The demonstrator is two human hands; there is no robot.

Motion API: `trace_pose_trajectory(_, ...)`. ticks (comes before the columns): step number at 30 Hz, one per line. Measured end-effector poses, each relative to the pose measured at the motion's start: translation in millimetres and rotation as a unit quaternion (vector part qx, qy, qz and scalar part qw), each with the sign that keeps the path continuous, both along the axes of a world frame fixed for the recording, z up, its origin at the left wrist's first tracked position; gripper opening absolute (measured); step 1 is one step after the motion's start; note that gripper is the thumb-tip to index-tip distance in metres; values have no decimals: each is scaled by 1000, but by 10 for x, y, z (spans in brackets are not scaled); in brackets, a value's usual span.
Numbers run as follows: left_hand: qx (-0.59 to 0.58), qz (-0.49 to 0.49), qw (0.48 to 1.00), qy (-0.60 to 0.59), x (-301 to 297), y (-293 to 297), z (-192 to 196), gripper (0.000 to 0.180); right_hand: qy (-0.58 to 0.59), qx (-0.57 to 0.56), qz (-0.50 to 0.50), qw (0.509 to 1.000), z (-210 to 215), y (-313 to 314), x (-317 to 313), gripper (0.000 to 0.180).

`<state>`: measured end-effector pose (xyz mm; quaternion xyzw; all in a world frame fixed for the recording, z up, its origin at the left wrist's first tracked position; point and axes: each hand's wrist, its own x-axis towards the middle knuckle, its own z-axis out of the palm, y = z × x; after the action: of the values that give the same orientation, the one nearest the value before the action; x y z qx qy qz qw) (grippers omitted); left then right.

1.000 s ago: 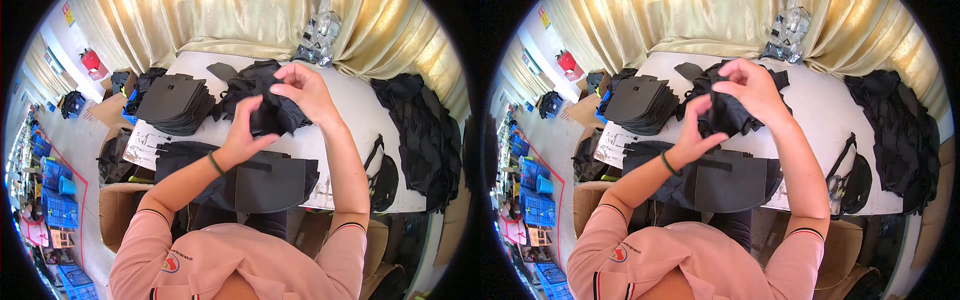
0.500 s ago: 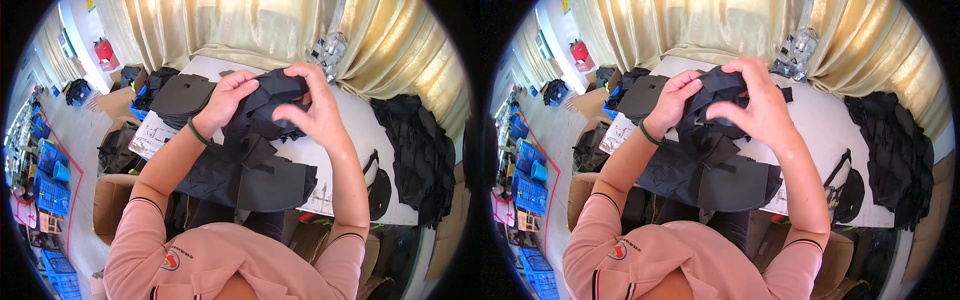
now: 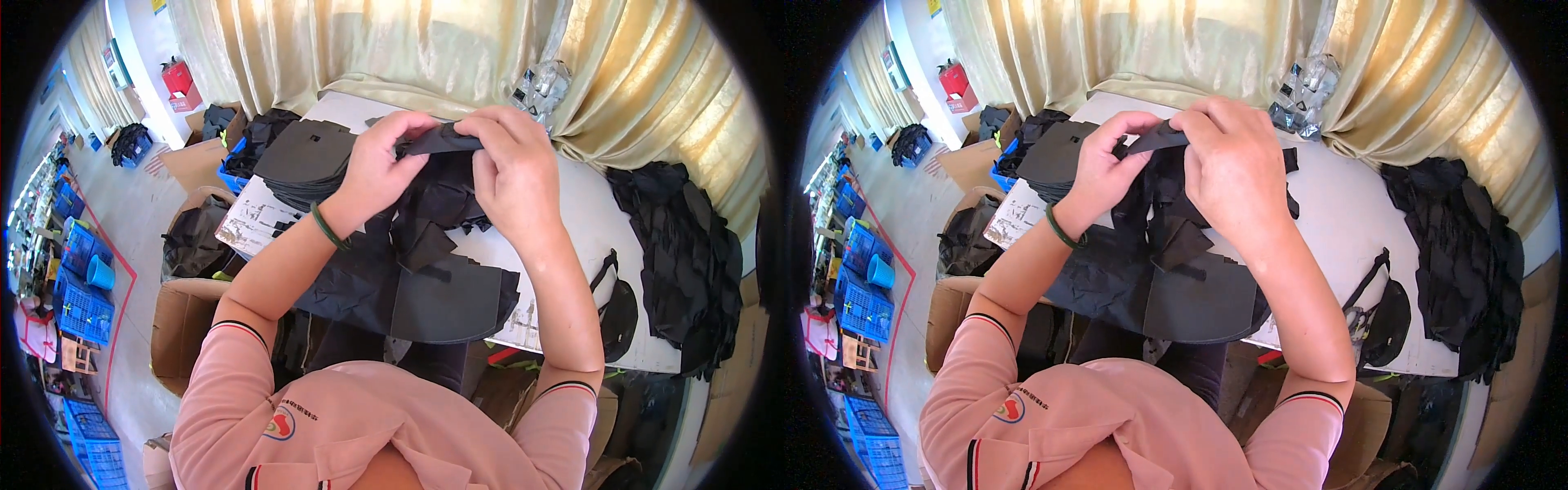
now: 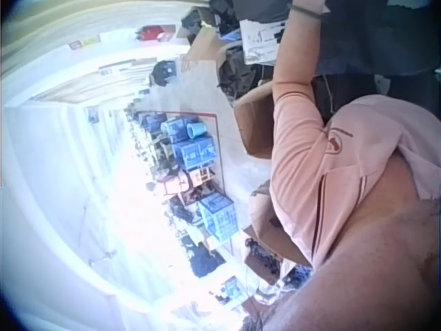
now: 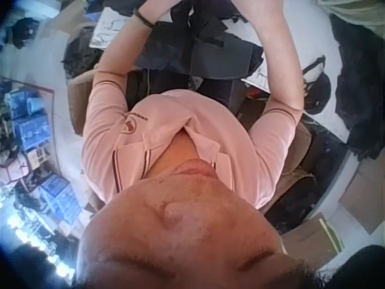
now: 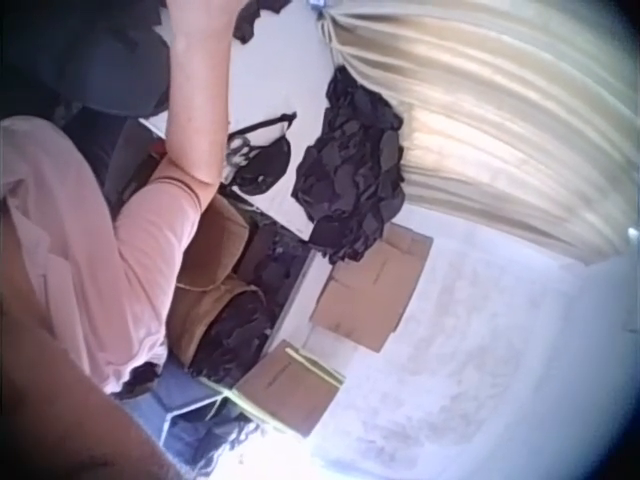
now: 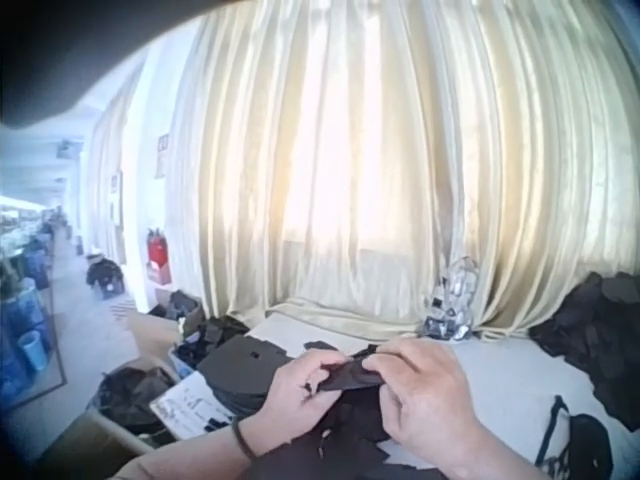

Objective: The recorder is inspecting, sorting, and arranging various black fabric components on a workbench.

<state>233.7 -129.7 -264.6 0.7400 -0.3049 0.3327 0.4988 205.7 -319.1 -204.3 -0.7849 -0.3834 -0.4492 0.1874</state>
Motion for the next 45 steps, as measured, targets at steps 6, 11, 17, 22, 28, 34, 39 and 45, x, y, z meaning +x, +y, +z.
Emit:
trace_pose_trajectory(6,89,98,986,-99,-70,35,-16,29,-34,59,-63,996,-30,73,-26,27)
trace_pose_trajectory(11,130,176,967,-132,36,313,-84,40,-48,-7,-142,989,-87,-54,-121,23)
trace_pose_trajectory(17,133,219,967,-3,-49,1239,-370,39,167,12,-79,983,-334,-501,-484,25)
trace_pose_trajectory(22,223,131,943,212,-457,1959,-586,36,528,-21,70,846,-649,-826,-828,18)
trace_pose_trajectory(28,324,-63,786,522,-703,2390,-518,17,717,-121,196,658,-1102,-1057,-841,22)
trace_pose_trajectory(34,425,-84,715,550,-317,2351,-972,28,765,-145,159,607,-1678,-1144,-409,25)
trace_pose_trajectory(39,446,-64,721,526,141,2229,-1573,41,598,-170,30,782,-2263,-1150,-128,26)
trace_pose_trajectory(45,388,-50,728,562,252,2014,-1675,47,349,-119,-48,928,-2254,-566,42,12)
